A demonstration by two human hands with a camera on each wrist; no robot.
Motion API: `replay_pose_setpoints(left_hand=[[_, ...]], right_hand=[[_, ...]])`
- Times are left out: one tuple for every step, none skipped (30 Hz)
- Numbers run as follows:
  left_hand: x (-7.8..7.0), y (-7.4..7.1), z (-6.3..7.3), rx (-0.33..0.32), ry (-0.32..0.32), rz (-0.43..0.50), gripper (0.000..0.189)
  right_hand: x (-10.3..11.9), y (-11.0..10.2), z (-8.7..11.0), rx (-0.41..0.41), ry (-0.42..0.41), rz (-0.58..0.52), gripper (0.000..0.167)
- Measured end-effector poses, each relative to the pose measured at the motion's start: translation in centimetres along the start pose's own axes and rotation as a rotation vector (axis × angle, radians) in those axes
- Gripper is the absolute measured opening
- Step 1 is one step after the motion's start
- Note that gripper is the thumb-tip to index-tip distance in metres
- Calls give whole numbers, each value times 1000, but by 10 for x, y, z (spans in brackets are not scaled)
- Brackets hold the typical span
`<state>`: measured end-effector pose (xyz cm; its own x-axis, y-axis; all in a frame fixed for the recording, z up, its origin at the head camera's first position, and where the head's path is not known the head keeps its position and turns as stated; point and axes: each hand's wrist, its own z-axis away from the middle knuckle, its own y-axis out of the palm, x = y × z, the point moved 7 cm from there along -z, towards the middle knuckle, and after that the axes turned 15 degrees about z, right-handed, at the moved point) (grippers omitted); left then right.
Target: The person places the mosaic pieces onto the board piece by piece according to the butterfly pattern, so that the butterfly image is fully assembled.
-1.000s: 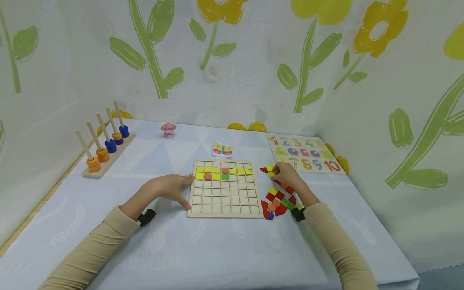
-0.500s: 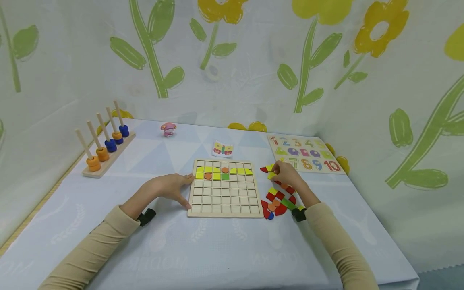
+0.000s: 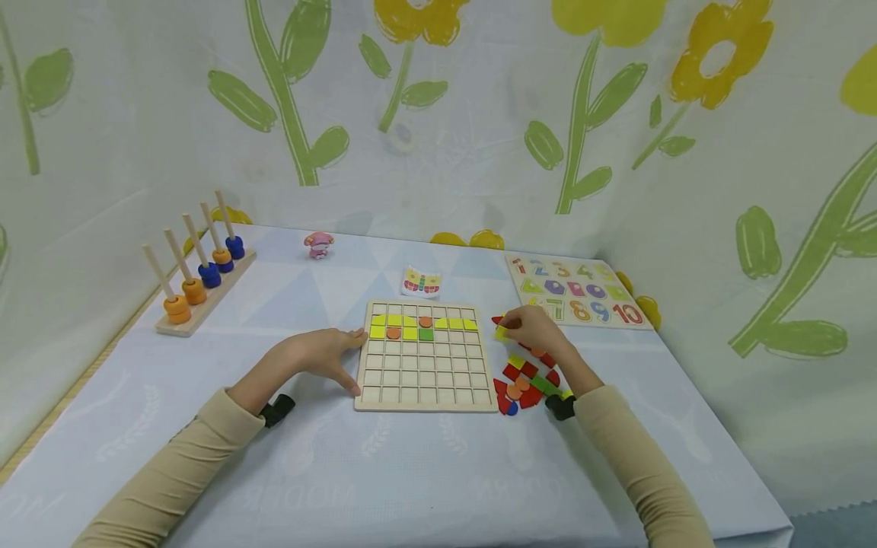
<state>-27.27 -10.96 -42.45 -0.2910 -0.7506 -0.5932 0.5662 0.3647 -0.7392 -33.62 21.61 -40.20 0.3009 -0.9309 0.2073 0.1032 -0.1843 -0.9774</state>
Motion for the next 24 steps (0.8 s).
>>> replay_pose_setpoints(left_hand=[[0, 0, 0, 0, -1, 0, 107], [0, 0, 0, 0, -3, 2, 107], [0, 0, 0, 1, -3, 1, 107], [0, 0, 0, 1, -2, 1, 107], [0, 0, 0, 2, -5, 3, 107], [0, 0, 0, 3, -7, 3, 107], [0, 1, 0, 3, -10, 6, 108], [0, 1, 0, 3, -9, 4, 108], [0, 1, 0, 3, -8, 2, 108], [0, 1, 0, 2, -9, 2, 108], [0, 1, 0, 0, -10, 2, 108], [0, 1, 0, -1, -11, 2, 108], [-1, 1, 1, -2, -8, 1, 108], [-1, 0, 1, -3, -9, 1, 108], [0, 0, 1, -4, -12, 3, 108], [-1, 0, 1, -5, -11, 4, 108], [-1, 0, 1, -6, -10, 5, 107], [-1, 0, 1, -7, -10, 8, 107], [-1, 0, 1, -7, -8, 9, 107], [-1, 0, 1, -7, -9, 11, 107], [-1, 0, 1, -7, -6, 12, 107], [-1, 0, 2, -7, -3, 12, 107], [-1, 0, 1, -7, -3, 12, 107], [-1, 0, 1, -7, -1, 13, 107]], right_hand=[[5, -1, -1, -6, -16, -9, 15], [10, -1, -2, -14, -35, -16, 15], [15, -2, -2, -20, -52, -26, 15], [21, -3, -3, -28, -71, -36, 15], [26, -3, -5, -35, -89, -48, 15], [32, -2, -6, -39, -105, -58, 15], [37, -2, -7, -40, -117, -67, 14], [42, -1, -9, -40, -134, -76, 14], [48, 0, -10, -38, -149, -84, 14], [53, 1, -12, -36, -160, -92, 14], [58, 2, -14, -32, -176, -96, 15], [64, 3, -15, -27, -192, -98, 15], [69, 4, -17, -23, -206, -98, 15], [74, 5, -19, -16, -218, -97, 15], [78, 6, -21, -10, -228, -94, 15], [83, 8, -22, -3, -237, -91, 15], [86, 9, -24, 2, -242, -84, 14], [89, 11, -26, 6, -242, -79, 13], [91, 12, -28, 10, -240, -75, 12], [93, 13, -29, 11, -238, -73, 11], [95, 14, -31, 10, -236, -70, 10], [96, 14, -32, 9, -233, -72, 9], [97, 15, -32, 7, -231, -76, 8], [98, 15, -32, 5, -232, -79, 7]])
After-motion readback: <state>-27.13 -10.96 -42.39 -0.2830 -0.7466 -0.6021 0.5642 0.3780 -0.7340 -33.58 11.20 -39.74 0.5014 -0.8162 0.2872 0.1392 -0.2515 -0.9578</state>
